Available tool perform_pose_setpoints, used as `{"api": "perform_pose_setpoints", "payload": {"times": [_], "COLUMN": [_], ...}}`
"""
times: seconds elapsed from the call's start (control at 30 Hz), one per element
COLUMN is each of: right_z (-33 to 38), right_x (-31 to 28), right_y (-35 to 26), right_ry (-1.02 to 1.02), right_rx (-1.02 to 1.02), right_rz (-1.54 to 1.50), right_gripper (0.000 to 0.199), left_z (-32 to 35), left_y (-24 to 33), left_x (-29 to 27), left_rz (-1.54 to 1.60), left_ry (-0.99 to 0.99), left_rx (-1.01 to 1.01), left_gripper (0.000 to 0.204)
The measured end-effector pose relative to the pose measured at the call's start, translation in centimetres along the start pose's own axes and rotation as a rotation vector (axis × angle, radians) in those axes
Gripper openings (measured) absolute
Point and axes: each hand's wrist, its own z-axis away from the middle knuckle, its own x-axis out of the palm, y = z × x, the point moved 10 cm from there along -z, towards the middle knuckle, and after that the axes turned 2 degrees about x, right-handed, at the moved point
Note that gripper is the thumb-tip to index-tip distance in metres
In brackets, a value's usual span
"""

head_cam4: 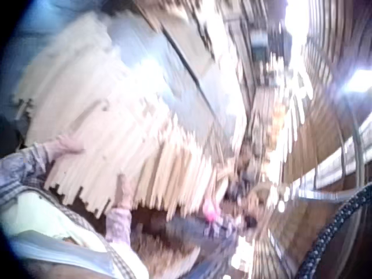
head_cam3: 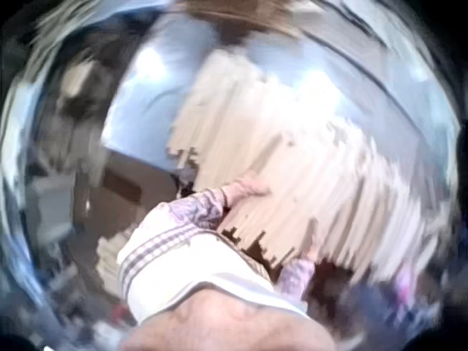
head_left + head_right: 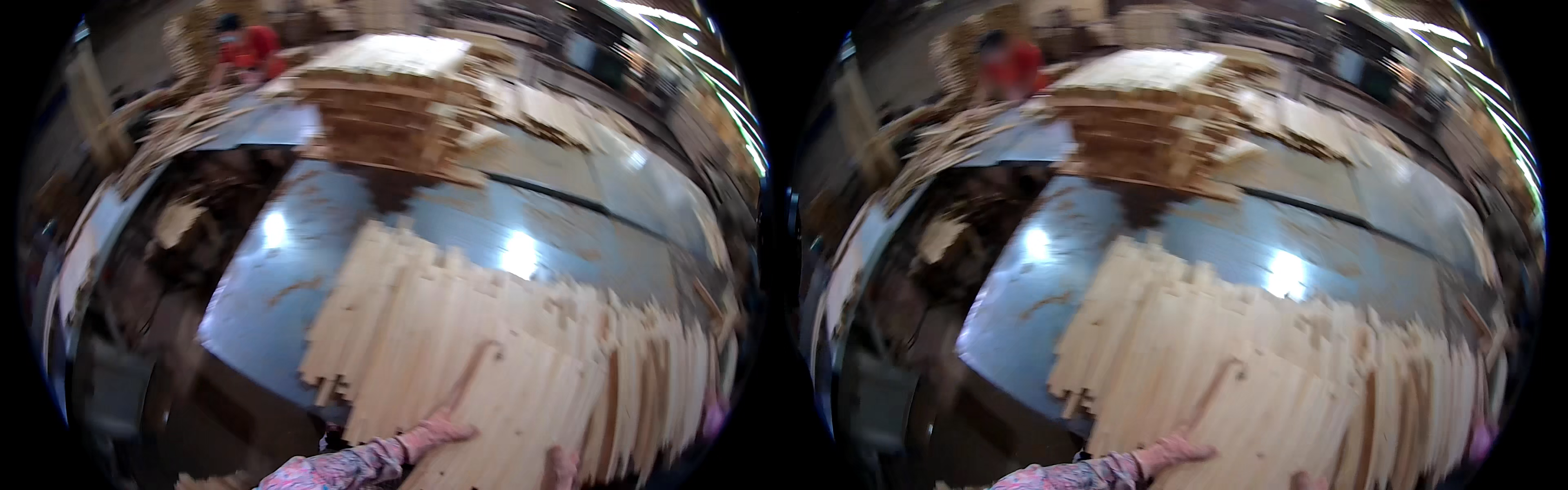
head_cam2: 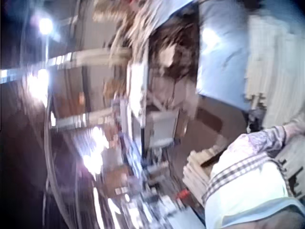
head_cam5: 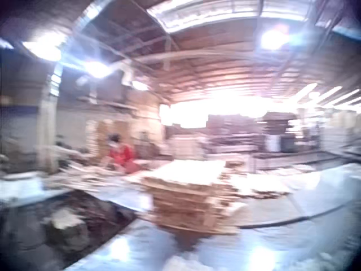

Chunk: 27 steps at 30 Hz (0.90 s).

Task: The person sorts wood slats by hand on industrial work tables and feeds them onto a conveyor belt system in a factory.

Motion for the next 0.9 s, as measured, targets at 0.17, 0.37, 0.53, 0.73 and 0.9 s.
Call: {"api": "perform_pose_setpoints", "payload": {"times": [0.17,0.37,0.53,0.73,0.9], "right_z": [5.2,16.5,28.2,39.4,52.0], "right_x": [10.2,28.1,46.7,71.4,88.6], "right_y": [-9.6,-20.1,-25.4,-29.5,-30.1], "right_ry": [-0.086,-0.221,-0.414,-0.8,-1.003], "right_rx": [-0.221,-0.445,-0.577,-0.997,-0.781], "right_rz": [0.08,0.075,0.043,0.17,-0.059], "right_gripper": [0.046,0.047,0.047,0.049,0.033], "left_z": [4.2,18.4,40.0,58.4,69.1], "left_y": [4.2,14.2,18.6,16.9,15.8], "left_x": [-7.1,-25.2,-42.1,-58.8,-67.8], "left_rz": [-0.025,0.093,0.255,0.092,0.005], "left_ry": [0.136,0.157,0.262,0.794,1.107], "left_rx": [0.399,0.877,1.037,0.953,0.917], "left_gripper": [0.113,0.12,0.116,0.118,0.12]}}
